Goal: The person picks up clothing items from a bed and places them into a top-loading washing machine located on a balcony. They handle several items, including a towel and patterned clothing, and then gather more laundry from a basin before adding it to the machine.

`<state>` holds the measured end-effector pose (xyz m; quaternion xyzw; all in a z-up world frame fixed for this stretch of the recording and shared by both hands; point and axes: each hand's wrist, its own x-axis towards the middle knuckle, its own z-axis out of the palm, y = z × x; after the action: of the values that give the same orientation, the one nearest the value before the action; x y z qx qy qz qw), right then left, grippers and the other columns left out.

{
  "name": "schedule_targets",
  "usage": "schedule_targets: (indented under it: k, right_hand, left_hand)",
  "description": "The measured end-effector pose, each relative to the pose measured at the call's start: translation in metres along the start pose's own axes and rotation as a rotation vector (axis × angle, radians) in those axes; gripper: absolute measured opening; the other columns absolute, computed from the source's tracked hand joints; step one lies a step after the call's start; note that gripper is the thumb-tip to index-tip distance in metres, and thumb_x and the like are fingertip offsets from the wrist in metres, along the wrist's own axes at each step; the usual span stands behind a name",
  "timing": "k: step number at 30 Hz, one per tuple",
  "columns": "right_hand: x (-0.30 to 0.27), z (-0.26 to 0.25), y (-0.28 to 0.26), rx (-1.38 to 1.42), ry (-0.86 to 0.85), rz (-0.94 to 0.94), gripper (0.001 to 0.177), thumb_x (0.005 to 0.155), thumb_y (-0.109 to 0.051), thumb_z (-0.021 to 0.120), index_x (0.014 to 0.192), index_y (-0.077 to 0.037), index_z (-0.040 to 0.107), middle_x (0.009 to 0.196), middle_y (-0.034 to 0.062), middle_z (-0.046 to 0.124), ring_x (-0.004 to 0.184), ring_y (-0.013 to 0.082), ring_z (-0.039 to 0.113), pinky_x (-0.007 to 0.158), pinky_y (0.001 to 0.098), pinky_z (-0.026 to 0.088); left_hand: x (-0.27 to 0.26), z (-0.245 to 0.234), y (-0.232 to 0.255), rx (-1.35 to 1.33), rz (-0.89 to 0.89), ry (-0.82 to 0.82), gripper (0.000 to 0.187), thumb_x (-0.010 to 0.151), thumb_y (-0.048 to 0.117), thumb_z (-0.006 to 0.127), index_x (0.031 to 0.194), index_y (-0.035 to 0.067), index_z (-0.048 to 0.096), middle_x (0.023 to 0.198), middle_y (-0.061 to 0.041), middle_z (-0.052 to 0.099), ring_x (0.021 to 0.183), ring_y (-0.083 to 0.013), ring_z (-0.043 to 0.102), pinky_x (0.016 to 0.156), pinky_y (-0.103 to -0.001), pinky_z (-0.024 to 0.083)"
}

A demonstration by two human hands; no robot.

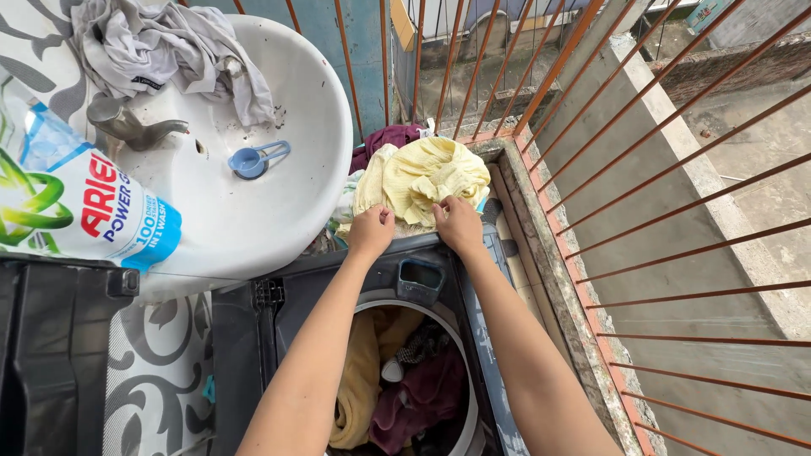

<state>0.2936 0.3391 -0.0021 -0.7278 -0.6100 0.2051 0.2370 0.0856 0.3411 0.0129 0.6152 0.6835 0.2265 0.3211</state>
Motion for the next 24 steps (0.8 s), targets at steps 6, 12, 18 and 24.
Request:
schedule_targets:
  k: [6, 12, 18, 24]
  right_hand:
    - [0.048, 0.019, 0.018, -0.078, -0.139, -0.098, 0.027, 0.089, -0.032, 0.071, 0.104, -0.01, 0.075, 0.108, 0.0192, 0.067, 0.105, 0.0377, 0.064, 0.094, 0.046, 0.051]
    - [0.08, 0.055, 0.026, -0.337, -0.33, -0.119, 0.021, 0.096, -0.023, 0.064, 0.113, -0.02, 0.076, 0.129, 0.0149, 0.06, 0.124, 0.0401, 0.056, 0.104, 0.0502, 0.05]
    - [0.098, 0.063, 0.026, -0.577, -0.543, -0.022, 0.059, 0.087, -0.014, 0.067, 0.14, -0.038, 0.059, 0.163, 0.014, 0.025, 0.147, 0.0483, 0.028, 0.104, 0.0646, 0.044]
    - [0.118, 0.068, 0.025, -0.67, -0.61, -0.041, 0.052, 0.096, -0.019, 0.063, 0.144, -0.038, 0.056, 0.17, 0.0214, 0.014, 0.139, 0.0456, 0.043, 0.099, 0.0686, 0.048]
  left_hand:
    - [0.036, 0.016, -0.006, 0.108, 0.098, -0.097, 0.02, 0.09, 0.023, 0.063, 0.104, 0.012, 0.072, 0.095, -0.01, 0.078, 0.091, -0.0296, 0.074, 0.082, -0.043, 0.057]
    - [0.063, 0.031, -0.022, 0.275, 0.07, -0.139, 0.02, 0.092, 0.021, 0.062, 0.106, 0.013, 0.074, 0.099, -0.014, 0.076, 0.096, -0.0336, 0.073, 0.085, -0.046, 0.057]
    - [0.093, 0.042, -0.038, 0.364, 0.081, -0.179, 0.022, 0.092, 0.02, 0.062, 0.11, 0.014, 0.073, 0.103, -0.015, 0.076, 0.098, -0.034, 0.072, 0.086, -0.047, 0.056]
    - [0.105, 0.043, -0.043, 0.425, 0.074, -0.227, 0.023, 0.091, 0.02, 0.062, 0.111, 0.015, 0.072, 0.103, -0.015, 0.076, 0.099, -0.0343, 0.072, 0.086, -0.047, 0.057]
